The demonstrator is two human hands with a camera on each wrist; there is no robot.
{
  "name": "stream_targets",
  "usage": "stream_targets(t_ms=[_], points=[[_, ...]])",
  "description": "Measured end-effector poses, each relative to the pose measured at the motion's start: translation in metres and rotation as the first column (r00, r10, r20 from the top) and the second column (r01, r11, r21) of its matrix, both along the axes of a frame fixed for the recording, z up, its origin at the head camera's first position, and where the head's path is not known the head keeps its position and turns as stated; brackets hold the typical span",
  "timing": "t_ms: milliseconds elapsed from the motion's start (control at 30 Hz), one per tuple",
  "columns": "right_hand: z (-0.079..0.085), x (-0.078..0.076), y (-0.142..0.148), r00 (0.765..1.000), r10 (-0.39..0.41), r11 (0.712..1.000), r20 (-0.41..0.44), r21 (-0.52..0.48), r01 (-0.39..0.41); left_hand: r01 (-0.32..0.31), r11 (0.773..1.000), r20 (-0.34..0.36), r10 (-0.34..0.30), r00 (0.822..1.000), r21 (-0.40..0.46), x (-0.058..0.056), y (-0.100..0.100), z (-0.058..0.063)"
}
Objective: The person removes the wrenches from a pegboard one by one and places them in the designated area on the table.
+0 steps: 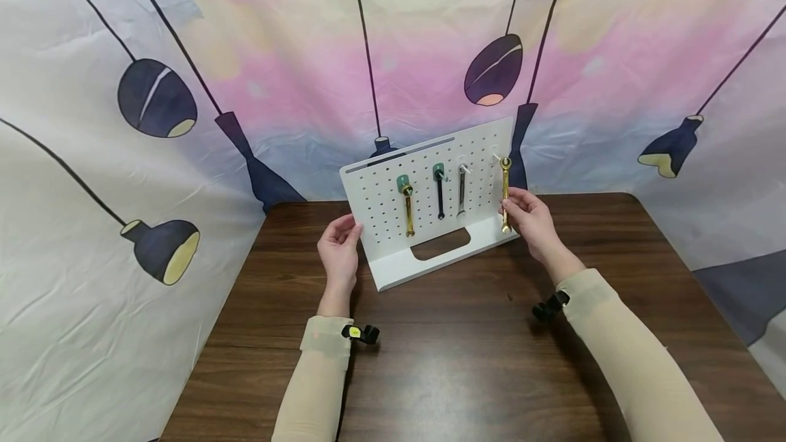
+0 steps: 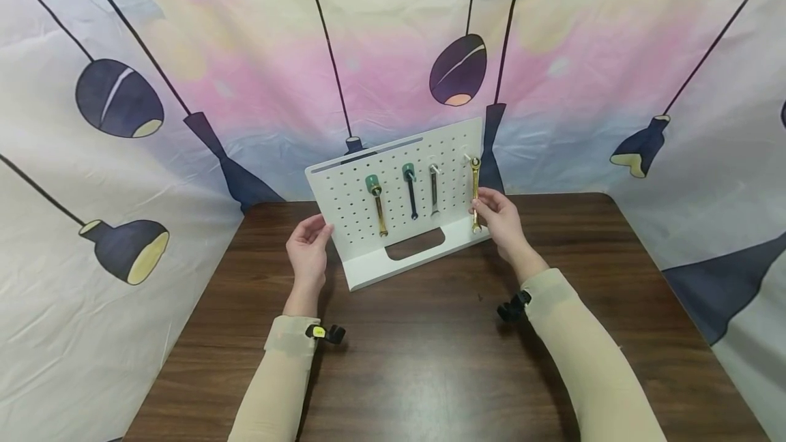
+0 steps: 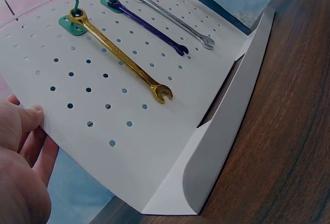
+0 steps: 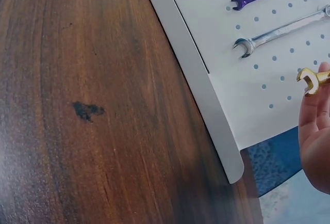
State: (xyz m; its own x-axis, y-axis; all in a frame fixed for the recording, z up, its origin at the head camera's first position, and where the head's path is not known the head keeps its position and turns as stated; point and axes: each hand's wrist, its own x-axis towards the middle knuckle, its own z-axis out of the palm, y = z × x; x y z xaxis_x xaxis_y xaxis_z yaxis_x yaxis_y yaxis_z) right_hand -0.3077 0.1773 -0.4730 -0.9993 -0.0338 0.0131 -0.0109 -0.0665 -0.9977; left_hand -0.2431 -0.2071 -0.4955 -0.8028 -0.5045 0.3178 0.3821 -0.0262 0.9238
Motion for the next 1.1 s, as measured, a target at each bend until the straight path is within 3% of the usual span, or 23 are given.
stream_targets(t_ms=[667,1100], points=[[0.005,0.003,0.003,1.0,0.02,1.0,0.001,-0.015,-0.02,-0.002,1.0,0.003,0.002,1.0,0.014,0.0,0.001,0.001],[0.014,0.007,0.004,0.999,0.05,0.993,-0.022,-0.108,-0.052,0.002,1.0,0.012,-0.002,1.0,0.005,0.001,0.0,0.0]])
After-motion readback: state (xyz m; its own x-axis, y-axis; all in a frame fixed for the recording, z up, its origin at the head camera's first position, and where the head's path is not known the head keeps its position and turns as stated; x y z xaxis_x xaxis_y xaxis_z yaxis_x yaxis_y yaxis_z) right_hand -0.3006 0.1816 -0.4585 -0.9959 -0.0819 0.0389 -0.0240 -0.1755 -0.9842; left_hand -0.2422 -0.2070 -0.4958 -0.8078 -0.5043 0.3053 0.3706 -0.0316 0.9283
